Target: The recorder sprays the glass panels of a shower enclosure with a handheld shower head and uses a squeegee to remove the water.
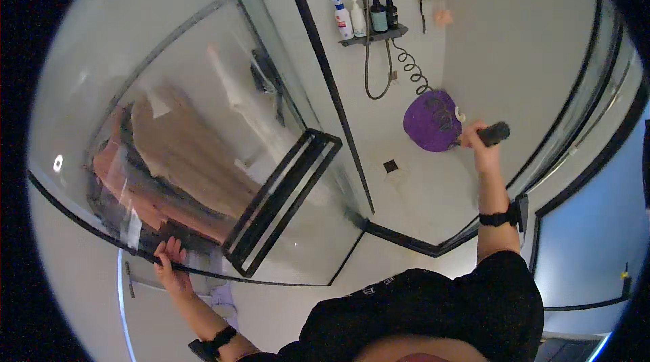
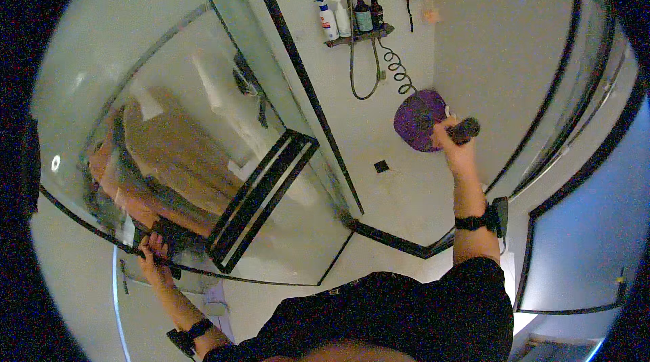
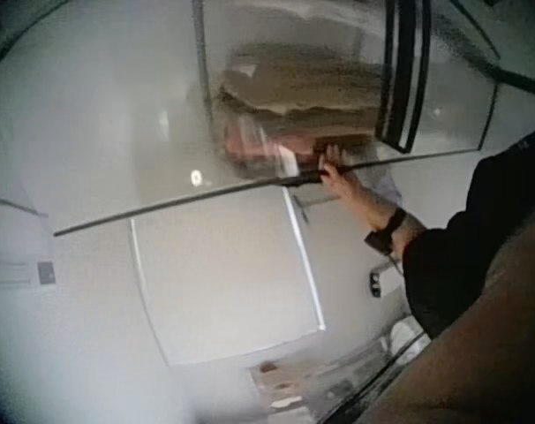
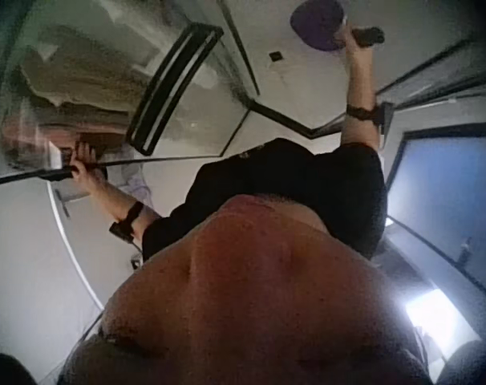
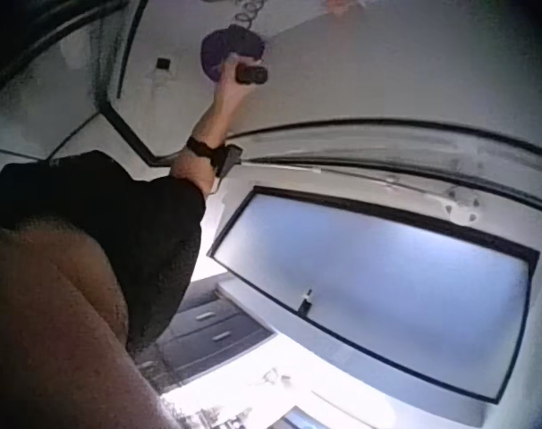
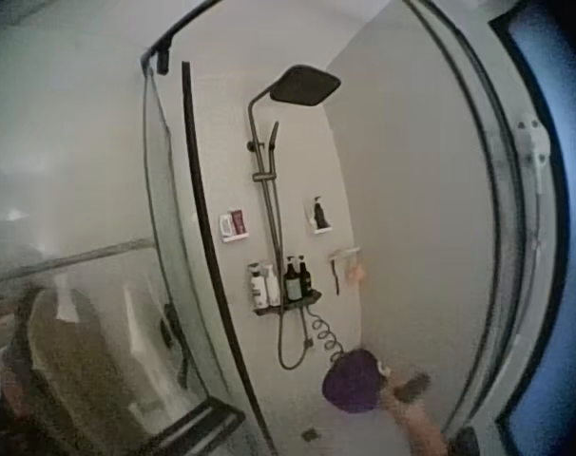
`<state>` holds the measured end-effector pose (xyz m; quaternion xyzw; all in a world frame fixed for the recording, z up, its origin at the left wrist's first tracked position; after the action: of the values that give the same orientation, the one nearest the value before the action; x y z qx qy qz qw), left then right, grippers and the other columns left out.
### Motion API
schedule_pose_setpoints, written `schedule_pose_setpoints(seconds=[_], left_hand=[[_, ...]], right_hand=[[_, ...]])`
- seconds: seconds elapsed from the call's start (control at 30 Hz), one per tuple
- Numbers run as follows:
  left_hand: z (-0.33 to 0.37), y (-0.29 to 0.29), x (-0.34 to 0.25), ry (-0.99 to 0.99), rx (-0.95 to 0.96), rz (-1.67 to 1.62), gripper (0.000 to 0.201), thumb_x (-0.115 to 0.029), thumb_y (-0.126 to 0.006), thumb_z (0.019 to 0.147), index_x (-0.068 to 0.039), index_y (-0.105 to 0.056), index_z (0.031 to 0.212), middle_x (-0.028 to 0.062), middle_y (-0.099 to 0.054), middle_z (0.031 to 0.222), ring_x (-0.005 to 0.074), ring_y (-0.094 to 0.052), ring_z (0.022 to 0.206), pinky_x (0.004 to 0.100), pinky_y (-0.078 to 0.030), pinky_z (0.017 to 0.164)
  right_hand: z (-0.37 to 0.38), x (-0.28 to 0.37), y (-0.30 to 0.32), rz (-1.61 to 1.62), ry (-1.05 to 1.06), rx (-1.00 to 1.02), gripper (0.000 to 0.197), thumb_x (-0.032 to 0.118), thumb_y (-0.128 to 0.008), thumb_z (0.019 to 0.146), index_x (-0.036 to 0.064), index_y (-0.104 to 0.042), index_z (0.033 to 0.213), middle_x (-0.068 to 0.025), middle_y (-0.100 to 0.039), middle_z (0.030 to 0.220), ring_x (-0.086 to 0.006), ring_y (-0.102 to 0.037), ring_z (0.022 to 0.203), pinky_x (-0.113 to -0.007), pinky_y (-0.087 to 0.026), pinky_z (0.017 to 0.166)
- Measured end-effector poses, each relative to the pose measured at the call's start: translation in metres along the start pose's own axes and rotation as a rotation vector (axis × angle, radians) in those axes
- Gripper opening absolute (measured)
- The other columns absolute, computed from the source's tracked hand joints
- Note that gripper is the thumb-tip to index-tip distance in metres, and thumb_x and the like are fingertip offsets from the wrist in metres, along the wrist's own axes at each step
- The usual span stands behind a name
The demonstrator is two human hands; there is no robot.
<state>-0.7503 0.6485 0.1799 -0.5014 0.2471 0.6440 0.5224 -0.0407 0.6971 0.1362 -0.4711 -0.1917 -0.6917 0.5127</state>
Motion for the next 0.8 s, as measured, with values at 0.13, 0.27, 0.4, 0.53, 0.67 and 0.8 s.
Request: schedule_pose_setpoints(seconds=[0.13,0.27,0.4,0.53,0.67,0.8], left_hand=[[-0.055,-0.042,-0.016,-0.039,0.021,-0.019,0.036,-0.024,-0.044,0.088,0.000,-0.040,0.114,0.0175,-0.052,0.109,0.0256,-0.052,0.099,0.0346,-0.043,0.081],[-0.099,-0.078,-0.030,-0.161,0.056,0.088,0.031,-0.016,-0.044,0.087,0.004,-0.042,0.112,0.0181,-0.054,0.105,0.0243,-0.055,0.093,0.0323,-0.046,0.076],[-0.149,-0.124,-0.046,-0.417,0.076,0.268,0.022,-0.004,-0.051,0.082,0.006,-0.053,0.101,0.0143,-0.059,0.096,0.0177,-0.057,0.087,0.0295,-0.045,0.078],[-0.203,-0.205,-0.066,-0.568,0.068,0.434,0.016,-0.006,-0.055,0.078,0.002,-0.059,0.091,0.0101,-0.062,0.084,0.0132,-0.059,0.075,0.0264,-0.046,0.068],[-0.236,-0.251,-0.070,-0.469,0.083,0.648,0.027,-0.008,-0.058,0.073,0.000,-0.057,0.098,0.0156,-0.060,0.077,0.0224,-0.059,0.062,0.0298,-0.046,0.056],[-0.273,-0.308,-0.085,-0.810,-0.015,0.532,0.045,-0.003,-0.053,0.070,0.000,-0.045,0.114,0.0178,-0.056,0.102,0.0303,-0.058,0.080,0.0364,-0.046,0.067]], right_hand=[[-0.080,-0.001,0.026,-0.058,-0.057,0.124,0.012,0.008,-0.059,0.074,0.0058,-0.051,0.066,-0.0016,-0.050,0.060,-0.0113,-0.048,0.056,-0.025,-0.039,0.053],[-0.195,-0.024,0.062,-0.165,-0.209,0.146,0.011,0.007,-0.058,0.072,0.0062,-0.049,0.065,-0.0029,-0.050,0.062,-0.0123,-0.048,0.057,-0.026,-0.040,0.054],[-0.304,-0.007,0.094,-0.111,-0.324,0.029,0.012,0.006,-0.057,0.071,0.0059,-0.046,0.065,-0.0051,-0.050,0.059,-0.0134,-0.047,0.054,-0.026,-0.039,0.052],[-0.377,0.044,0.128,-0.091,-0.445,0.028,0.011,0.006,-0.056,0.068,0.0048,-0.046,0.062,-0.0067,-0.050,0.056,-0.0135,-0.047,0.051,-0.025,-0.039,0.050],[-0.430,0.080,0.155,-0.159,-0.567,0.035,0.011,-0.002,-0.055,0.065,0.0033,-0.047,0.061,-0.0073,-0.050,0.053,-0.0138,-0.047,0.046,-0.025,-0.039,0.046],[-0.501,0.104,0.198,0.068,-0.629,-0.085,0.008,-0.001,-0.051,0.066,0.0031,-0.046,0.061,-0.0086,-0.049,0.053,-0.0167,-0.047,0.045,-0.027,-0.039,0.044]])
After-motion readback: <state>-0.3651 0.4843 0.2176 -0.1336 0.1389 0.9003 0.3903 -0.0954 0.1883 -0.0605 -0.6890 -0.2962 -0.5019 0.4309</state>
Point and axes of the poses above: each hand's wrist, its own z-axis towards the middle knuckle, its own y-axis out of the back of the hand, x = y × z, the point moved 7 cm from there along z, towards the middle knuckle
